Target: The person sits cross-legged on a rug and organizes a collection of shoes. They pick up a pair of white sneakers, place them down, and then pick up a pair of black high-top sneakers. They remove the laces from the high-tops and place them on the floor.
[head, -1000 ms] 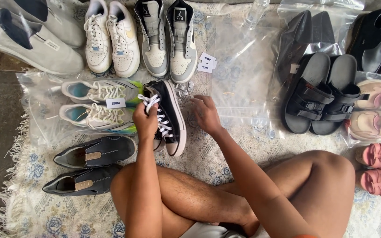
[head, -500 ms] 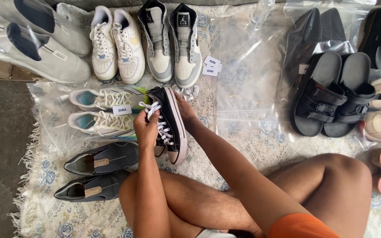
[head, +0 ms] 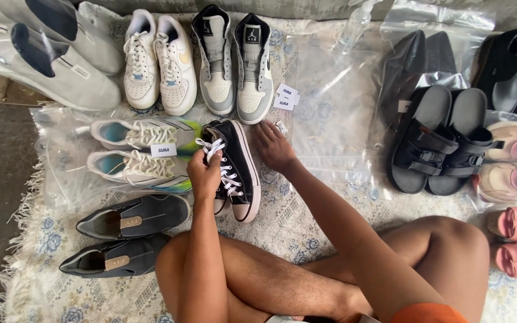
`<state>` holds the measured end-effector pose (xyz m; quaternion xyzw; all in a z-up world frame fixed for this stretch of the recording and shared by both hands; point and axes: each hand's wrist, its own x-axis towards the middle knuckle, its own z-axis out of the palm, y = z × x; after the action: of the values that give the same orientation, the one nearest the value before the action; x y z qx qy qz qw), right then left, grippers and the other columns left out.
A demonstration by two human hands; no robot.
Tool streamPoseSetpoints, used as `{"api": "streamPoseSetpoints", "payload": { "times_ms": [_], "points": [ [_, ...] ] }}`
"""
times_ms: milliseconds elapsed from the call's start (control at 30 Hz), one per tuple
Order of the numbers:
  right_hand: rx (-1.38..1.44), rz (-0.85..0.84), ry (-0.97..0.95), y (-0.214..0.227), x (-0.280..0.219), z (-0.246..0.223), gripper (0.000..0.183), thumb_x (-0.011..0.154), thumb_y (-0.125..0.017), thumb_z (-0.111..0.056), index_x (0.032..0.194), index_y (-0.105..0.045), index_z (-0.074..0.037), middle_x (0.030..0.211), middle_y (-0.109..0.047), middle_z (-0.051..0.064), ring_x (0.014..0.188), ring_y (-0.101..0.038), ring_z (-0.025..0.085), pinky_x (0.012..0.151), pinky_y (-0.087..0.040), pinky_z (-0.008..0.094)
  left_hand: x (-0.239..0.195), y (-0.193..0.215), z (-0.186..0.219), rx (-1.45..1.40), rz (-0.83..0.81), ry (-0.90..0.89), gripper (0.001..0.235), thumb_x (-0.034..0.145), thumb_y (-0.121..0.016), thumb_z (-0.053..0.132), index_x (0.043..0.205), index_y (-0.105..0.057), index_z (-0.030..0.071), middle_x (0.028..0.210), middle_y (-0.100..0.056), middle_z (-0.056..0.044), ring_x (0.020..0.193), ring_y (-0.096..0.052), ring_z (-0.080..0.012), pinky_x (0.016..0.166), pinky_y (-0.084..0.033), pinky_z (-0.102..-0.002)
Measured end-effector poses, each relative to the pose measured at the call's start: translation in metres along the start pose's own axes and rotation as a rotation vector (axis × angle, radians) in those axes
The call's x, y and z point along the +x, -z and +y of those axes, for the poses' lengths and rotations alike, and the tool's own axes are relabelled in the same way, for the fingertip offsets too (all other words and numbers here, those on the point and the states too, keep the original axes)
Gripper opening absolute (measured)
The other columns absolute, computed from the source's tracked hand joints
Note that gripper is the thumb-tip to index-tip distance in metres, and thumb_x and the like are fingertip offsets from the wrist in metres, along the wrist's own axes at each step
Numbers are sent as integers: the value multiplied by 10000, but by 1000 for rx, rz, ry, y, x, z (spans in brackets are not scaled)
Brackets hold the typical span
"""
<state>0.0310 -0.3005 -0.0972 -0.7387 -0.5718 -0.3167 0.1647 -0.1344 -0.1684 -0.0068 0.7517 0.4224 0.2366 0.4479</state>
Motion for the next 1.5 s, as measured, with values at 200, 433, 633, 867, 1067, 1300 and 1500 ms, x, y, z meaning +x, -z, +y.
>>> {"api": "streamPoseSetpoints", "payload": {
  "times_ms": [200,433,633,867,1067,1300,1500],
  "points": [
    [-108,4,27,13,-21,40,380,963,-497,-141,1264,-648,36,1276,-643,213,1246,-592,358,1176,-417,496,-12,-22,7,108,55,-181,258,870,-718,161,927,-648,-80,841,-605,-302,865,-618,-543,787,-487,-579],
    [260,-169,-360,49,-31,50,508,1100,-417,-343,1500,-511,-45,1603,-427,186,1488,-369,357,1226,-270,494,3,-81,-48,625,154,-358,180,945,-665,270,998,-596,112,1018,-627,-42,1067,-644,-263,1064,-391,-501],
    [227,-145,-546,50,-61,47,573,1052,-550,-374,1521,-473,-54,1580,-431,211,1469,-381,401,1203,-304,515,3,-70,-28,646,216,-362,305,852,-719,379,959,-599,119,1066,-595,-54,1053,-629,-279,1019,-395,-488],
    [180,-327,-419,36,-51,24,661,988,-477,-529,1563,-423,-209,1638,-337,174,1515,-307,377,1239,-212,523,18,-55,21,438,200,-356,701,714,-748,493,1240,-534,82,1323,-525,-181,1235,-553,-407,1022,-396,-549],
    [226,-99,-510,5,-20,37,638,976,-599,-483,1498,-497,-131,1524,-456,203,1436,-424,397,1193,-326,506,89,-81,17,385,57,-350,585,838,-744,325,1277,-498,26,1232,-562,-238,1155,-588,-448,958,-468,-581],
    [530,-213,-727,1,37,29,807,938,-499,-606,1580,-370,-134,1542,-418,216,1431,-419,388,1164,-346,503,169,-115,-12,560,-244,-155,867,908,-683,386,1527,-274,-61,1506,-366,-352,1411,-408,-488,1098,-432,-566],
    [771,-219,-1026,-6,46,9,686,974,-525,-314,1570,-320,-44,1495,-409,243,1408,-421,430,1155,-383,560,186,-119,-1,619,-234,-161,944,914,-745,352,1549,-215,-103,1499,-342,-377,1409,-377,-532,1137,-402,-616]
  ]
}}
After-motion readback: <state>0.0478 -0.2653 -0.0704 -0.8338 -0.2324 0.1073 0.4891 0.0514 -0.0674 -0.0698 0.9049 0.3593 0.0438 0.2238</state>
